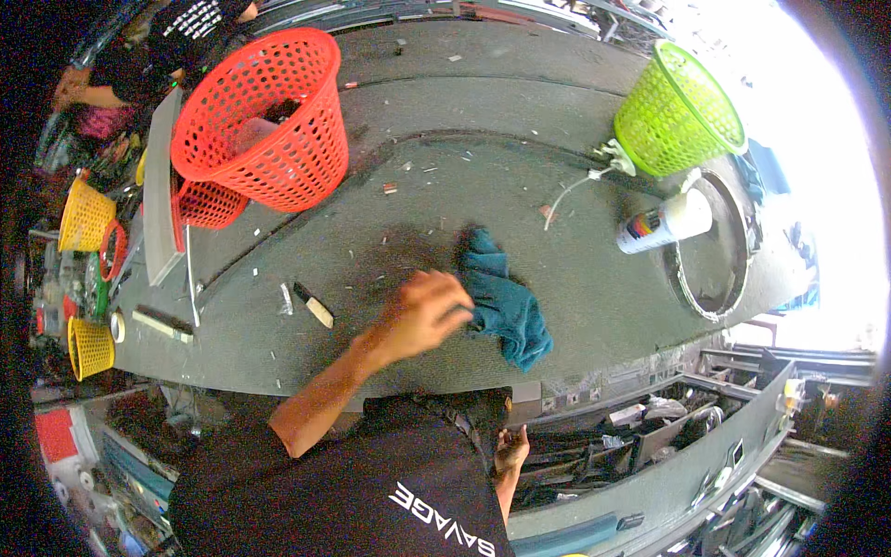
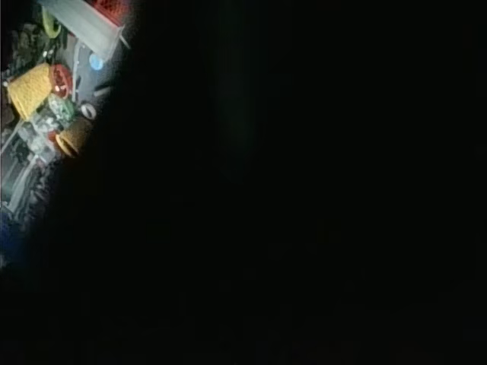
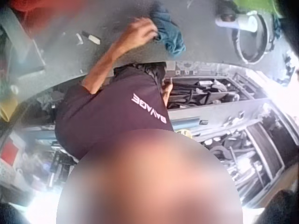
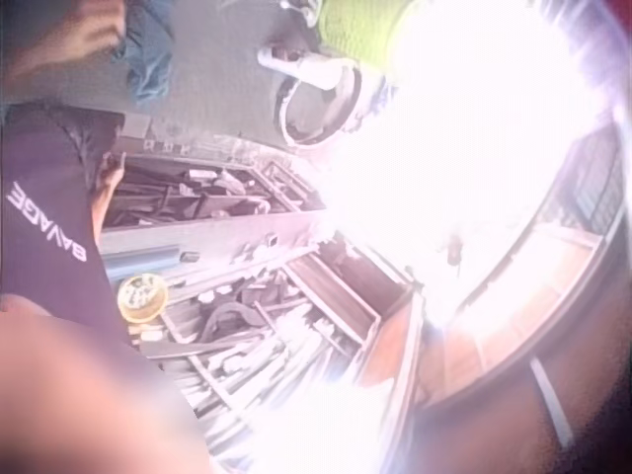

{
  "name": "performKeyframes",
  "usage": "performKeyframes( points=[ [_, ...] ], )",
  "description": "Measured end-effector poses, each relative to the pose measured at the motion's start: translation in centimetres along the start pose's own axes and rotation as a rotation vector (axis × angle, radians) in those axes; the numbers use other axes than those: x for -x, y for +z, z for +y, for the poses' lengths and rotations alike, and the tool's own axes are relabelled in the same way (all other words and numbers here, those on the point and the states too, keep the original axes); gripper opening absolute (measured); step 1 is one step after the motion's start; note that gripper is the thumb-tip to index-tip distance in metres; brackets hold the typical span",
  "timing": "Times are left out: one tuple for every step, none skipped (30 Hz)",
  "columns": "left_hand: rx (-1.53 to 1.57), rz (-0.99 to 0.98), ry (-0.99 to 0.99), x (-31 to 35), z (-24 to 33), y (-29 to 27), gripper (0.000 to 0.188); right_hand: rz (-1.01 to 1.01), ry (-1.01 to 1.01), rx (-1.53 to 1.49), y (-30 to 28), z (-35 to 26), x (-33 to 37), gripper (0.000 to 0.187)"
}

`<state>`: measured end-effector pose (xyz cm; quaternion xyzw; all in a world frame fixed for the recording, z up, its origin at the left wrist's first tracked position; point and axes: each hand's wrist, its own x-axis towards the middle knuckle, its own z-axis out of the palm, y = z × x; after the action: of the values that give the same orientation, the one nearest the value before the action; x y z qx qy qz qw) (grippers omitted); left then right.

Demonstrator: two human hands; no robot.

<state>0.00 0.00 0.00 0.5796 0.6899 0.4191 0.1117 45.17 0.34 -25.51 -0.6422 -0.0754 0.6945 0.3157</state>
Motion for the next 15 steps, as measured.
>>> performKeyframes(
  points=[
    [-0.114, 0.113, -0.029, 1.3, -0.9, -1.7, 0.019, 0.022, 0.055, 0.06, -0.3, -0.2, -0.1, 0.033],
    [-0.2, 0.164, -0.111, 2.7, -1.6, -3.5, 0.022, 0.014, 0.073, 0.109, -0.4, -0.5, -0.5, 0.033],
    [-0.283, 0.215, -0.194, 4.2, -2.2, -5.3, 0.026, 0.007, 0.088, 0.159, -0.6, -0.8, -0.7, 0.032],
    [-0.387, 0.243, -0.287, 5.8, -2.4, -7.0, 0.031, 0.073, 0.096, 0.194, -0.8, -1.0, -1.2, 0.031],
    [-0.492, 0.269, -0.381, 7.5, -2.4, -8.6, 0.037, 0.037, 0.113, 0.28, -1.1, -1.1, -1.6, 0.03],
    [-0.543, 0.283, -0.45, 8.9, -2.6, -10.2, 0.041, 0.064, 0.117, 0.354, -1.6, -1.0, -2.1, 0.029],
    [-0.597, 0.288, -0.531, 10.2, -2.8, -11.5, 0.045, 0.106, 0.12, 0.46, -2.1, -0.8, -2.7, 0.029],
    [-0.625, 0.305, -0.584, 11.4, -3.0, -12.5, 0.045, 0.093, 0.11, 0.484, -2.9, -0.6, -3.3, 0.023],
    [-0.653, 0.318, -0.646, 12.4, -3.1, -13.2, 0.044, 0.054, 0.129, 0.557, -3.7, -0.1, -4.0, 0.019],
    [-0.693, 0.339, -0.69, 13.2, -3.5, -13.8, 0.044, 0.012, 0.144, 0.625, -4.5, 0.3, -4.9, 0.015],
    [-0.621, 0.314, -0.76, 13.9, -3.9, -14.3, 0.042, -0.031, 0.155, 0.692, -5.2, 0.7, -5.8, 0.014],
    [-0.557, 0.288, -0.82, 14.5, -4.2, -14.5, 0.04, -0.053, 0.153, 0.749, -5.9, 1.0, -6.4, 0.013],
    [-0.508, 0.258, -0.897, 15.0, -4.4, -14.5, 0.039, -0.075, 0.157, 0.796, -6.3, 1.2, -7.0, 0.013],
    [-0.537, 0.282, -0.844, 15.3, -4.8, -14.4, 0.029, -0.093, 0.14, 0.836, -6.5, 1.3, -7.3, 0.013],
    [-0.536, 0.327, -0.832, 15.4, -5.1, -14.1, 0.026, -0.115, 0.128, 0.875, -6.5, 1.3, -7.5, 0.013]
  ],
)
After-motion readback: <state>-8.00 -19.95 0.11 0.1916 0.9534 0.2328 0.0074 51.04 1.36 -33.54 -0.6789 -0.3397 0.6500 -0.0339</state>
